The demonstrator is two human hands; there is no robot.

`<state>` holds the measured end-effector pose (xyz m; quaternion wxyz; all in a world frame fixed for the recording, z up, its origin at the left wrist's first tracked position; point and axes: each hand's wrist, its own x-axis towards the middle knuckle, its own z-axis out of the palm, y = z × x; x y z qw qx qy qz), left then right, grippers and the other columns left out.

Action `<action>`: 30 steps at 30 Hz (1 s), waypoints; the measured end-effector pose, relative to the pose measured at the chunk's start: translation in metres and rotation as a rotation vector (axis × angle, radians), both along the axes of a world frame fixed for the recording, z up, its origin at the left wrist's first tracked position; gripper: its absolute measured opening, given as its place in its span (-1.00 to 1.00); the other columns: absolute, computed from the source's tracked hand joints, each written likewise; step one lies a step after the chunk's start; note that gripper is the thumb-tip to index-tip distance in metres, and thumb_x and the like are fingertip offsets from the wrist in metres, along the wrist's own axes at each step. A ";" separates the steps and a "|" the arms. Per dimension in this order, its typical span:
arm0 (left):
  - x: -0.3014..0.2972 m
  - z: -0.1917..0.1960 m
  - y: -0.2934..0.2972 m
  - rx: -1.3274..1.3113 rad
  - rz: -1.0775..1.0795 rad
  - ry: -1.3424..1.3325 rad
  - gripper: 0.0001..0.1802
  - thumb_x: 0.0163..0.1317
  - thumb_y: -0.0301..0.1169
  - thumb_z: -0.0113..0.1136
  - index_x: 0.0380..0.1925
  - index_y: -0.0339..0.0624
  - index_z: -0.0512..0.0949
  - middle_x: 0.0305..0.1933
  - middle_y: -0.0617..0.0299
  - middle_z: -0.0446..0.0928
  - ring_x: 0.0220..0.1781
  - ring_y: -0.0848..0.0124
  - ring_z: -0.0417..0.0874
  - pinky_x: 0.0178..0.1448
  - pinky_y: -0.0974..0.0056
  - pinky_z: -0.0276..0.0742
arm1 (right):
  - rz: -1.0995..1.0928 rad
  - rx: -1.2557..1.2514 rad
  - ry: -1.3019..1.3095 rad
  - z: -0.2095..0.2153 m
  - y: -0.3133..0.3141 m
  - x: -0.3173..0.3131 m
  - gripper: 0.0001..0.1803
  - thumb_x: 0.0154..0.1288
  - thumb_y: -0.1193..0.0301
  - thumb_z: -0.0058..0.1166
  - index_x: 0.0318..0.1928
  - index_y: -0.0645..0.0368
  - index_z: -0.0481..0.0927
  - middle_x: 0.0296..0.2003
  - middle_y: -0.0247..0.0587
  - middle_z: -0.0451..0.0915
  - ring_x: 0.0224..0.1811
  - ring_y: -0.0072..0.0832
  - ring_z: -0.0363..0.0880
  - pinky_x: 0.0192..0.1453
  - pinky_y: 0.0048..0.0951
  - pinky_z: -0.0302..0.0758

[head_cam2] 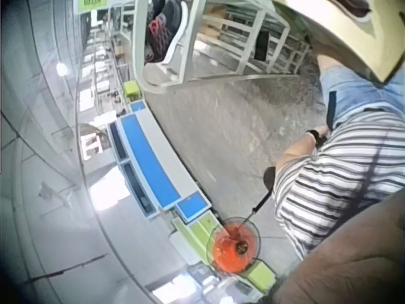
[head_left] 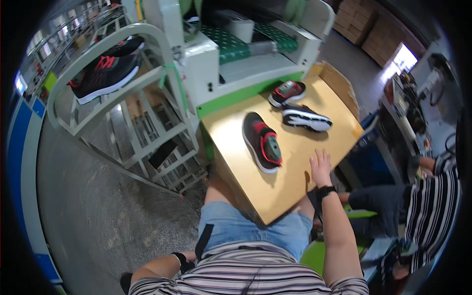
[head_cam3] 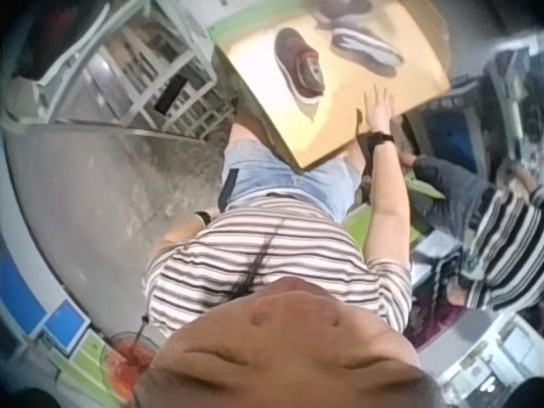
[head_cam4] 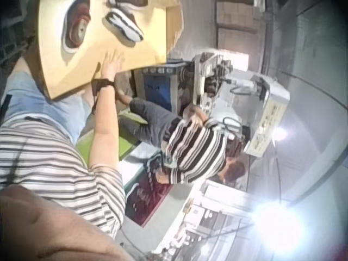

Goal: The recorder is seen inspecting and sorting shoes at a shoe manufacturing facility.

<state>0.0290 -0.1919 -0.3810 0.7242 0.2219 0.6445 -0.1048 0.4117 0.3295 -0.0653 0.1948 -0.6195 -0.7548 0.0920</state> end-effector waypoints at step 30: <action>0.007 0.011 0.027 0.794 0.020 0.128 -0.62 0.13 -0.28 0.17 -0.07 -0.21 0.62 -0.10 -0.02 0.68 -0.05 0.15 0.67 -0.01 0.04 0.53 | 0.003 -0.370 -0.301 -0.018 -0.009 0.006 -0.24 0.47 0.00 -0.21 0.54 -0.10 -0.12 0.54 0.02 -0.23 0.57 0.09 -0.31 0.49 0.27 -0.22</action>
